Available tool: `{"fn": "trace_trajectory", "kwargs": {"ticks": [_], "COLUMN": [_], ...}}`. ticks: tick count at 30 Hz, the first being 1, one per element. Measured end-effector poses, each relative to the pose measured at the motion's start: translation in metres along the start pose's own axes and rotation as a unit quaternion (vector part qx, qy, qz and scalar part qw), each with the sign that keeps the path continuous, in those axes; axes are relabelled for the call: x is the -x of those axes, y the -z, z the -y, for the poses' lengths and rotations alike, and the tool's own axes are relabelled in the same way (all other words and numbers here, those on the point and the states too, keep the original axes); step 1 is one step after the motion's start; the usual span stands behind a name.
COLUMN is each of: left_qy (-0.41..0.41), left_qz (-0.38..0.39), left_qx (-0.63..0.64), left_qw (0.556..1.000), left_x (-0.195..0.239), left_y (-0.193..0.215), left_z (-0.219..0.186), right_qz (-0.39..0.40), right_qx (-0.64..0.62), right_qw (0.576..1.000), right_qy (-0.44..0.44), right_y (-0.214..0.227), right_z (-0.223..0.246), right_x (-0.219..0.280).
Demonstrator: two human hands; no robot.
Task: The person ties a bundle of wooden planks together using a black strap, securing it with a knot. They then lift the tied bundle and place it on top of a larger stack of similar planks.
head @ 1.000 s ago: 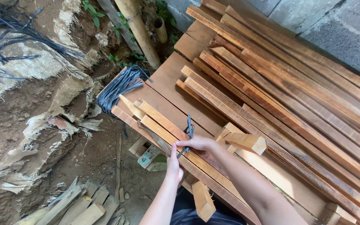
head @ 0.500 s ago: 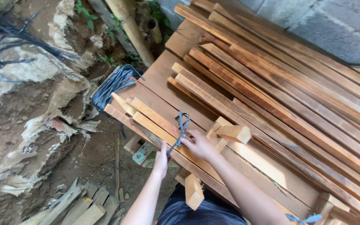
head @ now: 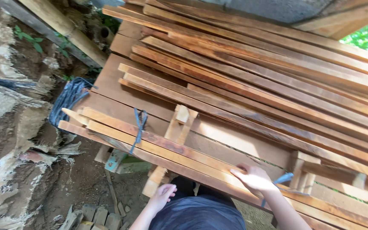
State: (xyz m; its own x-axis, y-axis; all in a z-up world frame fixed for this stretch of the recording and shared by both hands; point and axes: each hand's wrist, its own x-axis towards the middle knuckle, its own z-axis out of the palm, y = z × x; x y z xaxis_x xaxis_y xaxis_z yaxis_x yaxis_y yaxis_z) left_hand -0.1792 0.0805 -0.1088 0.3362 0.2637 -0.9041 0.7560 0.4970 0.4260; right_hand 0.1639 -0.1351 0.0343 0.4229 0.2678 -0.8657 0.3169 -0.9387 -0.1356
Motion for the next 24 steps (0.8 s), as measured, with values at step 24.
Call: {"fn": "trace_trajectory", "kwargs": {"ticks": [24], "left_qy": [-0.03], "left_qz": [-0.026], "left_qx": [0.421], "left_qw": [0.906], "left_x": [0.04], "left_y": [-0.141], "left_z": [-0.119], "right_qz": [0.138], "right_qx": [-0.044], "right_qw": [0.982], "right_qy": [0.119], "right_y": [0.016], "right_z": [-0.056], "right_x": [-0.025]}}
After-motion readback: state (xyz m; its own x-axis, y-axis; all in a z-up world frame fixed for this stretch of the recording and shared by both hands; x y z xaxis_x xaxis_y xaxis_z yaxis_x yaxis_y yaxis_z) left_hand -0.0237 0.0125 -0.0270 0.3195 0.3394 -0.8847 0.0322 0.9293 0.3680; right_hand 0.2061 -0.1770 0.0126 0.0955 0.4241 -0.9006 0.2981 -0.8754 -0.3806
